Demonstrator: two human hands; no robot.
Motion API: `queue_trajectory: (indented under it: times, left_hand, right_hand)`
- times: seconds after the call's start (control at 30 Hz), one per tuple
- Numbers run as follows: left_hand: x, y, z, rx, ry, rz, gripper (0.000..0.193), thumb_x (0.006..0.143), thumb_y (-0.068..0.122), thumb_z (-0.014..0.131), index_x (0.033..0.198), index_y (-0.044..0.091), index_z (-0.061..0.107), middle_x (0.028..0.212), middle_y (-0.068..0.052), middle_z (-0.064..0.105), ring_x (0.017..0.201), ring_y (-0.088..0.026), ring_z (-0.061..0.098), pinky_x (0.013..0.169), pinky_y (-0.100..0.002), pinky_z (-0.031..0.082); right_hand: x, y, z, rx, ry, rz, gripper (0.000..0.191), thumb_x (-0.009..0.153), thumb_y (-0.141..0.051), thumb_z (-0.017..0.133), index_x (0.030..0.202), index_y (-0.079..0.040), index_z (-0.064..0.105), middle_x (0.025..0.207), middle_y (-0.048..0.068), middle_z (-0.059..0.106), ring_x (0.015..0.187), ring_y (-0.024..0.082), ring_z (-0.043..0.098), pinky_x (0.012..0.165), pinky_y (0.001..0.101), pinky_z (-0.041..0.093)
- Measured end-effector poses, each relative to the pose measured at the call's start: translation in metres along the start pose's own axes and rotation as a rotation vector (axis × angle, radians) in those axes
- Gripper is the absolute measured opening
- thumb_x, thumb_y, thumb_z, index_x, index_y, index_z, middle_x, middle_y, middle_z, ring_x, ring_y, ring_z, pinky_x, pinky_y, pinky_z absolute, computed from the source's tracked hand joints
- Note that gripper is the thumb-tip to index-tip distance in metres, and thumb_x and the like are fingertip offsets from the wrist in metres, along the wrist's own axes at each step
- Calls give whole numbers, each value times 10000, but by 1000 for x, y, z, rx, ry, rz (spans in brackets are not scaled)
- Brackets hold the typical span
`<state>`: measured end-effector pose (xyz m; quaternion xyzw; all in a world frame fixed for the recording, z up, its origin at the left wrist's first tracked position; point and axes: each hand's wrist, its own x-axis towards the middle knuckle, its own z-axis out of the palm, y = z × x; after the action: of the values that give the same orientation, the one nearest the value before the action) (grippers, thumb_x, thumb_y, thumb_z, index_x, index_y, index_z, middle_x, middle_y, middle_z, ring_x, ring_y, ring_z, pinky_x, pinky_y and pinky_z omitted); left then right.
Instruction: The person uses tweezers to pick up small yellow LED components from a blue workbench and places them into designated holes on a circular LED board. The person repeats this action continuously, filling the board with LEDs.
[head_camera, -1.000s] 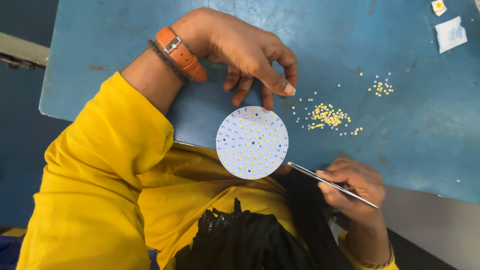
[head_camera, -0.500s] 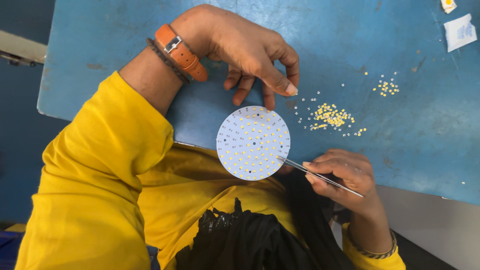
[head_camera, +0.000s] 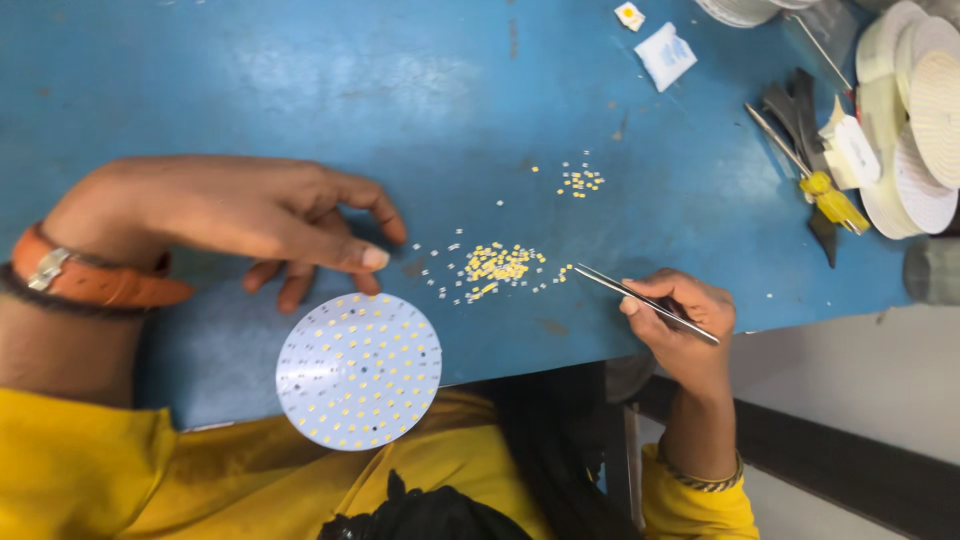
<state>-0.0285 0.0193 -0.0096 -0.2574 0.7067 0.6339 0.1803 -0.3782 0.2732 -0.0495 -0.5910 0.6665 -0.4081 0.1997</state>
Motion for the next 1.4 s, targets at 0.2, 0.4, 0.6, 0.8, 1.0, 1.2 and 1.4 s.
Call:
queue_trajectory:
  times: [0.2,0.4,0.6,0.8,1.0,1.2,1.4]
  left_hand:
    - [2,0,-1,-17,-16,-101,650,834,503,722,1393,205,576,1027,-52,807,478,-182,705,372,-321,496]
    - [3,1,-1,13,-7,-156,674,828,543,733,1407,230,587,984,-47,816,488,-184,713,391,-331,509]
    - [5,1,-1,48,6,-194,683,825,557,743,1411,241,588,977,-45,818,492,-196,723,395,-341,512]
    - [5,0,-1,49,12,-174,674,825,547,742,1403,234,592,975,-45,814,493,-196,722,392,-339,507]
    - [3,-1,-2,10,-16,-11,652,827,492,701,1379,172,566,1035,-46,805,499,-189,728,370,-316,504]
    - [1,-2,-2,-8,-4,59,617,872,458,666,1387,127,584,1031,-87,805,536,-192,740,386,-299,499]
    - [-1,-1,1,-34,-3,60,598,854,484,684,1315,116,585,1033,-84,805,538,-195,744,395,-302,507]
  right_hand:
    - [3,5,-3,-28,-55,-33,202,841,-45,811,1018,31,747,799,27,683,615,30,511,543,193,351]
    - [7,2,-2,-40,-57,-94,202,846,-51,813,1018,24,738,843,60,710,656,62,578,583,200,414]
    - [7,1,-2,-16,-71,-127,182,870,-54,797,1016,30,727,867,67,722,694,60,621,601,200,451]
    - [4,5,-2,-3,-86,-54,210,843,-26,801,1032,46,744,807,65,710,620,62,556,549,201,392]
    - [-4,4,0,289,-30,-5,98,967,-37,710,1055,6,710,846,39,696,703,69,614,615,234,466]
    - [-1,-5,24,1744,-233,588,123,1023,-137,637,950,-44,604,792,23,553,660,81,447,586,223,349]
    - [8,-14,30,1754,-254,720,154,1001,-168,634,985,-24,582,755,-15,495,626,41,421,532,193,364]
